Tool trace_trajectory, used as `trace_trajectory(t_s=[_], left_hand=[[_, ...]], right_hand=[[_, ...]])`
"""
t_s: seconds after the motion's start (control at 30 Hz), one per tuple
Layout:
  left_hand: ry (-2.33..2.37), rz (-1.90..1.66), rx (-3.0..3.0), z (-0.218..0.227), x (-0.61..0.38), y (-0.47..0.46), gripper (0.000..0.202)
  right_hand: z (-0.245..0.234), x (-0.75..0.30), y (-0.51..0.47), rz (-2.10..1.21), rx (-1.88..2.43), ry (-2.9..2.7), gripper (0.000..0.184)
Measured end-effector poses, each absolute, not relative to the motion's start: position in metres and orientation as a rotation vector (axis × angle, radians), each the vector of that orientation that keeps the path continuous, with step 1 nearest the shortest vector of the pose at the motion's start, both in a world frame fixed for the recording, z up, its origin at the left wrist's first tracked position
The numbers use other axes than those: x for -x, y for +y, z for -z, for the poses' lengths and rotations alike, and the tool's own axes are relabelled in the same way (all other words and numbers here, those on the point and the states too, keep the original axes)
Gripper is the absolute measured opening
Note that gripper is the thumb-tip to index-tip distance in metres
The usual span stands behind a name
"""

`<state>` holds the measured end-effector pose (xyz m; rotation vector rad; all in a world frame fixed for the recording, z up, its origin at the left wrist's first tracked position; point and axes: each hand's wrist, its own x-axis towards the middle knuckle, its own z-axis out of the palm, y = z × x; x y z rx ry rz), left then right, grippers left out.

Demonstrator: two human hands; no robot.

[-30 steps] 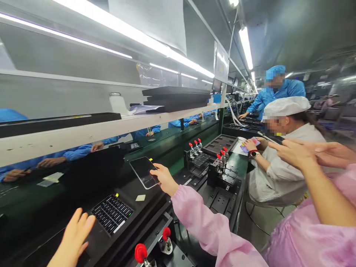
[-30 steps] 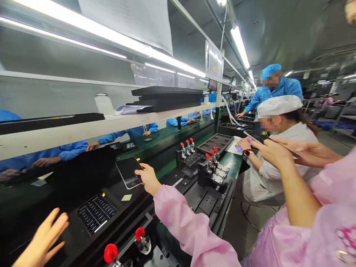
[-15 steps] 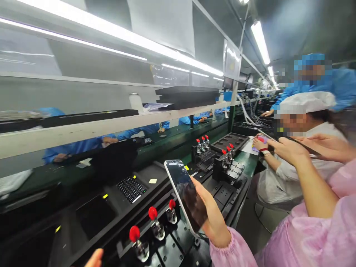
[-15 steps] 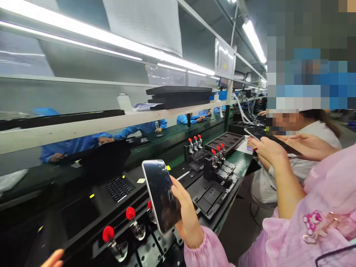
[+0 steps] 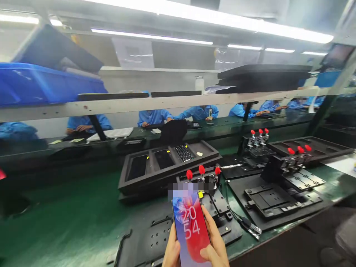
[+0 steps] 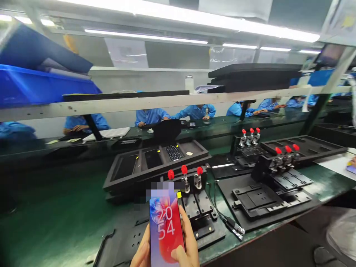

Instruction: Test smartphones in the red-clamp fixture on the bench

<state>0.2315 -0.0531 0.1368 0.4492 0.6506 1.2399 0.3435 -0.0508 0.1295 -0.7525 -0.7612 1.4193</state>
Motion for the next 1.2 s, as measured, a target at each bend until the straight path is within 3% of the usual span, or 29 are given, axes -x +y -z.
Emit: trace_trajectory(t_s=[0.17,0.33,0.4,0.8,1.03,1.2], left_hand=[[0.584,-1.307,-0.309,-0.139,-0.223,-0.067,0.048],[0.574,-1.384,-0.289,-0.130,-0.220,-0.067,0.037],[0.574,-1.400,-0.298,-0.127,-0.218,-0.068,0.037],[0.558,-1.408,-0.280,-0.128,-0.203,-0.073,0.051],[0.671,-1.443,-0.308,-0.128,-0.201,-0.074,0.051],[0.648,-1.457,-0.332,-0.126,-0.201,-0.076,0.054]], right_hand=[[-0.130,-0.329,-0.065,-1.507,0.838,-0.816,0.080],[-0.124,-0.321,-0.059,-1.420,0.933,-0.823,0.052],[-0.122,-0.318,-0.058,-1.404,0.962,-0.853,0.049],[-0.121,-0.319,-0.060,-1.532,0.860,-1.047,0.059],[-0.122,-0.312,-0.067,-1.428,0.978,-1.259,0.099],[-0.121,-0.312,-0.069,-1.475,0.864,-1.229,0.090]])
